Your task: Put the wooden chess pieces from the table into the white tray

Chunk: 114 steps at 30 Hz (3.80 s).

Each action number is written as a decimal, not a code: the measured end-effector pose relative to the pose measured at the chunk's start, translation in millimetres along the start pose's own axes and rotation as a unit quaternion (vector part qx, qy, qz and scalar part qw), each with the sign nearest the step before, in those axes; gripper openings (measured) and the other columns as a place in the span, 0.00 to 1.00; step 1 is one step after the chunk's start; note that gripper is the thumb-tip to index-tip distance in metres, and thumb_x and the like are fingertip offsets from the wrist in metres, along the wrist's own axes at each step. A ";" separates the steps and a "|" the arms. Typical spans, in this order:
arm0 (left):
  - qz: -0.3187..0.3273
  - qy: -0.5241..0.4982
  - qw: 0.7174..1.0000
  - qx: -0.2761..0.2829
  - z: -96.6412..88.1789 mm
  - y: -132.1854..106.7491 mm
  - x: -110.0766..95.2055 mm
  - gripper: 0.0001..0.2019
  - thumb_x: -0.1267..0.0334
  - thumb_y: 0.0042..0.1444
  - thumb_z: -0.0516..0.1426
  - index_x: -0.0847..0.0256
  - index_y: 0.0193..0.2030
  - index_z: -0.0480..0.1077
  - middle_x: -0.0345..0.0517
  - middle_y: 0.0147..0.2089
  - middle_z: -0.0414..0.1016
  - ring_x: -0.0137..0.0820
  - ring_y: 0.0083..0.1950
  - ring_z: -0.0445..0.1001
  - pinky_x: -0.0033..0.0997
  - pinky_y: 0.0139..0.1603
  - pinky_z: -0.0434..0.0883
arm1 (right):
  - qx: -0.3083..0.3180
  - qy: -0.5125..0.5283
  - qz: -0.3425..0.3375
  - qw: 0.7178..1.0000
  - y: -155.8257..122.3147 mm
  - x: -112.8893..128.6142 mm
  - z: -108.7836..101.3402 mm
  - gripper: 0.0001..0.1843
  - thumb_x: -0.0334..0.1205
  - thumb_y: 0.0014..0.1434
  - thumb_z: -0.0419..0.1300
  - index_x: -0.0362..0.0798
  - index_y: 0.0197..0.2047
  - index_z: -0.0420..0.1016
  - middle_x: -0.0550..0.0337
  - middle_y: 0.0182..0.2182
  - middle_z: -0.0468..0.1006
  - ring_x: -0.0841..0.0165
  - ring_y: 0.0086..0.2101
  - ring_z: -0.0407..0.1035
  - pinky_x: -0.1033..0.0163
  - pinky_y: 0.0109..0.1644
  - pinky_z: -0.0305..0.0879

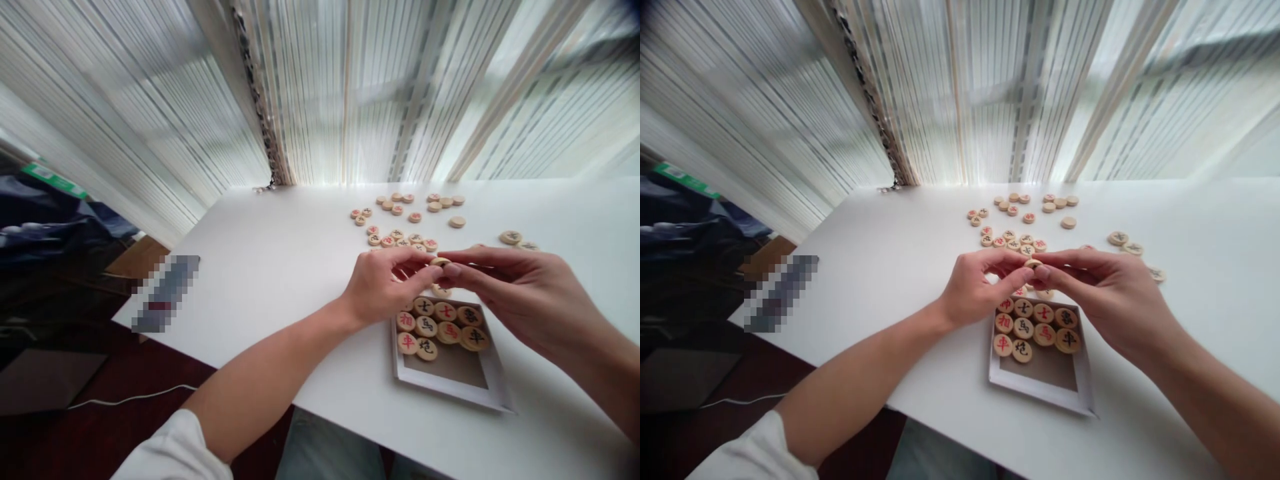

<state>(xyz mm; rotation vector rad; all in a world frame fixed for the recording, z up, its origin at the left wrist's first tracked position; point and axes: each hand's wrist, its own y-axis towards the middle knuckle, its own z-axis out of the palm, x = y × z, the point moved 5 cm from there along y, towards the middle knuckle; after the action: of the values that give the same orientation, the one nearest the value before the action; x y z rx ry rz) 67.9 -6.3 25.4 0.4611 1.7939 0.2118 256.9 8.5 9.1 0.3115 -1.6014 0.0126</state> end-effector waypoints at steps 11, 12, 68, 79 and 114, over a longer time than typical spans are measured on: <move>-0.038 -0.103 0.994 -0.005 1.4 0.5 -5.2 0.09 0.63 0.65 0.66 0.65 0.45 0.86 0.54 0.42 0.90 0.38 0.42 0.88 0.34 0.46 0.83 | 0.030 0.083 0.041 0.995 2.2 9.0 8.3 0.15 0.48 0.55 0.82 0.52 0.44 0.93 0.54 0.34 0.89 0.66 0.32 0.83 0.62 0.39 0.84; -0.041 -0.111 0.993 -0.006 1.1 0.7 -5.2 0.09 0.63 0.64 0.67 0.66 0.45 0.87 0.54 0.42 0.90 0.38 0.41 0.87 0.34 0.45 0.83 | 0.037 0.094 0.042 0.994 3.2 9.8 10.1 0.15 0.47 0.55 0.83 0.52 0.44 0.93 0.54 0.34 0.89 0.67 0.31 0.83 0.63 0.38 0.84; -0.097 -0.182 0.979 0.003 -3.2 2.4 -14.6 0.08 0.66 0.62 0.69 0.55 0.46 0.90 0.47 0.40 0.91 0.36 0.41 0.87 0.30 0.44 0.85 | 0.047 0.271 0.145 0.951 0.4 22.0 23.9 0.17 0.40 0.45 0.87 0.46 0.28 0.83 0.62 0.28 0.85 0.70 0.29 0.82 0.66 0.39 0.83; -0.127 -0.224 0.966 0.021 2.1 2.0 -12.7 0.05 0.63 0.61 0.72 0.56 0.44 0.90 0.47 0.37 0.90 0.36 0.39 0.88 0.33 0.46 0.86 | 0.043 0.221 0.116 0.967 -1.3 19.5 21.3 0.16 0.39 0.45 0.87 0.46 0.30 0.85 0.60 0.27 0.86 0.70 0.30 0.82 0.68 0.37 0.79; -0.126 -0.282 0.951 0.004 1.6 2.0 -7.4 0.15 0.65 0.59 0.75 0.53 0.53 0.88 0.49 0.51 0.91 0.34 0.47 0.89 0.24 0.49 0.86 | 0.076 0.274 0.158 0.946 1.5 17.9 21.3 0.20 0.39 0.51 0.84 0.52 0.48 0.92 0.54 0.38 0.91 0.69 0.36 0.86 0.68 0.47 0.83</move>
<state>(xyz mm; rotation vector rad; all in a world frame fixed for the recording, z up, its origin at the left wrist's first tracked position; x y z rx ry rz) 71.3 -7.7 32.2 0.2560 1.2726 -0.1017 235.3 2.4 25.6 0.1465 -1.0809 0.4366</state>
